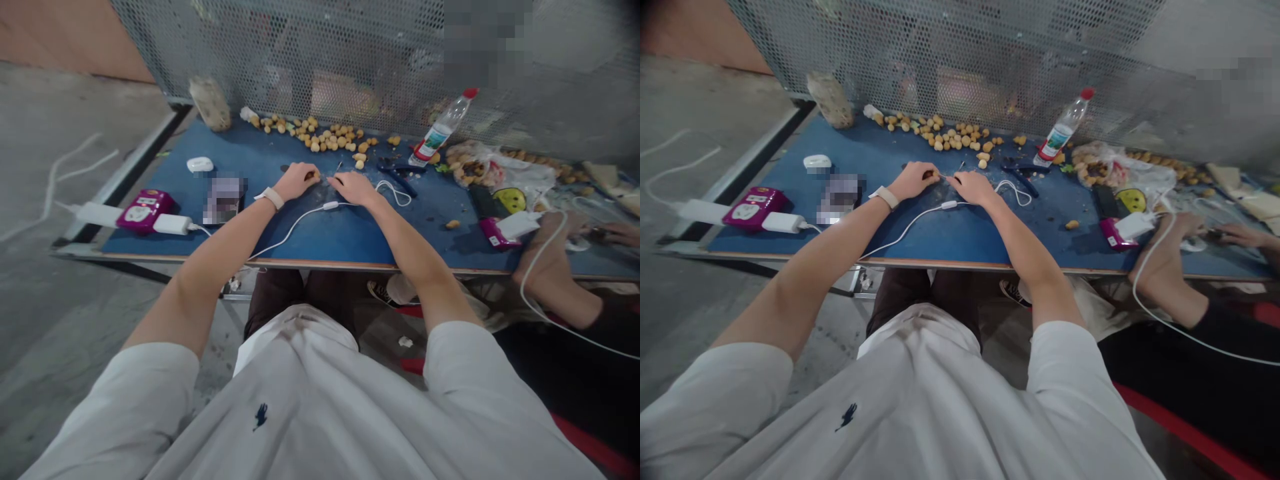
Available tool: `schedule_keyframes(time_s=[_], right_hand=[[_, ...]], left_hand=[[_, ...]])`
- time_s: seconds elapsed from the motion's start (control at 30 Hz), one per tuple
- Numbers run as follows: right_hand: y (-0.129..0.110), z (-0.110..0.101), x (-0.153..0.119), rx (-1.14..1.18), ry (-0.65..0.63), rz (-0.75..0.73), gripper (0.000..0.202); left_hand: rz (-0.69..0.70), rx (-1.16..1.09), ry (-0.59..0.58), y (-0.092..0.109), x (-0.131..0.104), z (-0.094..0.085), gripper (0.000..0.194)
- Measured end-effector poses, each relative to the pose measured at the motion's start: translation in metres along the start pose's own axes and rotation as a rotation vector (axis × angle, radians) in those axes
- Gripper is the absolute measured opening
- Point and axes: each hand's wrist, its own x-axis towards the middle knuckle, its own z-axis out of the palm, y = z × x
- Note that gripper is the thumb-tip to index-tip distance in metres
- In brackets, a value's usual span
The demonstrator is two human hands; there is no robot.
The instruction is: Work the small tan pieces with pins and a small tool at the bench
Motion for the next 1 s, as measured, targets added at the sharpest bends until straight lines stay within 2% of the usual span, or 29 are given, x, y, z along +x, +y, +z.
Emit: schedule_keyframes(time_s=[0.53,1.0], right_hand=[[-0.01,-0.004,-0.005,-0.015,-0.027,0.06,0.064],[-0.008,-0.002,-0.002,0.004,-0.036,0.05,0.067]], left_hand=[[-0.077,0.05,0.066,0.015,-0.005,-0.002,0.02],[-0.139,0.095,0.104,0.015,-0.004,0.007,0.024]])
